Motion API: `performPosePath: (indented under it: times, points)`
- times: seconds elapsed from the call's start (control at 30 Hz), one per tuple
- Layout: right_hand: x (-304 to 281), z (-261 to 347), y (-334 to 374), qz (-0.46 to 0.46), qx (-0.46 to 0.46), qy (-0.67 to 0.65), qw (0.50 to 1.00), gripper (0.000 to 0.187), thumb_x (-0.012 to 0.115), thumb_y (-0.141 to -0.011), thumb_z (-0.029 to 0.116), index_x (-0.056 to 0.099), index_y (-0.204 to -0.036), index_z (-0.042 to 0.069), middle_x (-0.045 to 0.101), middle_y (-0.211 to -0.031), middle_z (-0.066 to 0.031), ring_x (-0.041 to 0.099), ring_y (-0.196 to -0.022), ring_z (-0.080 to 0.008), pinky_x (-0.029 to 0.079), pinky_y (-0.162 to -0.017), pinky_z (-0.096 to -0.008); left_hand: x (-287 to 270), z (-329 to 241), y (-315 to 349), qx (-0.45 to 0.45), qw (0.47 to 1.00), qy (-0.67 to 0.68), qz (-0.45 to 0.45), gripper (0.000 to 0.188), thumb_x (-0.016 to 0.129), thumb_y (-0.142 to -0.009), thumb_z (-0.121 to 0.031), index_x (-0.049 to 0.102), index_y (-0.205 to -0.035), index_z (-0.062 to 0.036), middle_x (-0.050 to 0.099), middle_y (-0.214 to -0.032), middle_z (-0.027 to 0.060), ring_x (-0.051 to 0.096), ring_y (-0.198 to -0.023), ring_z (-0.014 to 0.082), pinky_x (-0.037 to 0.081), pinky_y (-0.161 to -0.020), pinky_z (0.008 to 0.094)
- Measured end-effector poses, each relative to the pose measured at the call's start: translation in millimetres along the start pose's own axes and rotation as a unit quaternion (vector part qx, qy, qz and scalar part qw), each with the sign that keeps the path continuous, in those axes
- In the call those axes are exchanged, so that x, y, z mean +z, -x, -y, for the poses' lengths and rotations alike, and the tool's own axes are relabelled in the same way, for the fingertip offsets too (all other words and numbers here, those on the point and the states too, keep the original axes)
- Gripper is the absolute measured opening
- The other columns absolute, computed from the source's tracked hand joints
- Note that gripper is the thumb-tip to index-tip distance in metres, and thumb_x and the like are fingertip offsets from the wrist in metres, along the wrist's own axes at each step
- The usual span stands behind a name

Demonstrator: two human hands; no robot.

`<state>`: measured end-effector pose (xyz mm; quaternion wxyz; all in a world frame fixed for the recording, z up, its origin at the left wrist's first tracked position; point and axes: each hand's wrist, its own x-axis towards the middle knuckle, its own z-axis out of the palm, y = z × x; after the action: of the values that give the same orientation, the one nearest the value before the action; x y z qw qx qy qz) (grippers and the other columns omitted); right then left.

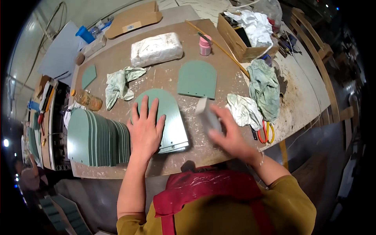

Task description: The person sands the surface and edges of green-painted wooden arched panels using a hand-held sanding block, picking them up from a stack one at a time and returning them to the same stack after sanding.

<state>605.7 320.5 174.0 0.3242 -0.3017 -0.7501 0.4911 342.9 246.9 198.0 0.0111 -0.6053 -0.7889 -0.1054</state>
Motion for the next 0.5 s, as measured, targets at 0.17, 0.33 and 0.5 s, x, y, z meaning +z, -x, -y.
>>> performPosePath:
  times: [0.17,0.33,0.5]
  points:
    - [34.7,10.3,-47.2,0.047,-0.066,0.137,0.987,0.066,0.073,-0.086,0.036,0.052,-0.145,0.016,0.051,-0.120,-0.0213,0.058,-0.106,-0.0389,0.049,-0.093,-0.0438,-2.2,-5.1,0.4,0.000,1.000,-0.027,0.006,0.053,0.054,-0.099,-0.036,0.046,-0.148,-0.0193,0.034,-0.159,0.0098,0.033,-0.142,0.0413,0.033,-0.106,0.0619]
    - [30.5,16.2,-71.6,0.036,-0.069,0.192,0.978,0.063,0.075,-0.083,0.031,0.055,-0.141,0.013,0.052,-0.115,-0.0209,0.059,-0.097,-0.0387,0.051,-0.084,-0.0435,-3.4,-1.6,-1.0,-0.014,0.999,-0.028,0.012,0.054,0.053,-0.099,-0.037,0.045,-0.149,-0.0189,0.034,-0.159,0.0110,0.033,-0.142,0.0424,0.034,-0.104,0.0628]
    - [36.6,11.4,-71.8,0.023,-0.028,0.179,0.983,0.061,0.073,-0.085,0.032,0.056,-0.140,0.013,0.052,-0.110,-0.0198,0.059,-0.097,-0.0368,0.051,-0.083,-0.0439,-2.3,-4.6,-1.6,0.010,0.999,-0.033,-0.001,0.053,0.053,-0.098,-0.037,0.047,-0.147,-0.0171,0.036,-0.158,0.0121,0.036,-0.140,0.0431,0.036,-0.102,0.0623]
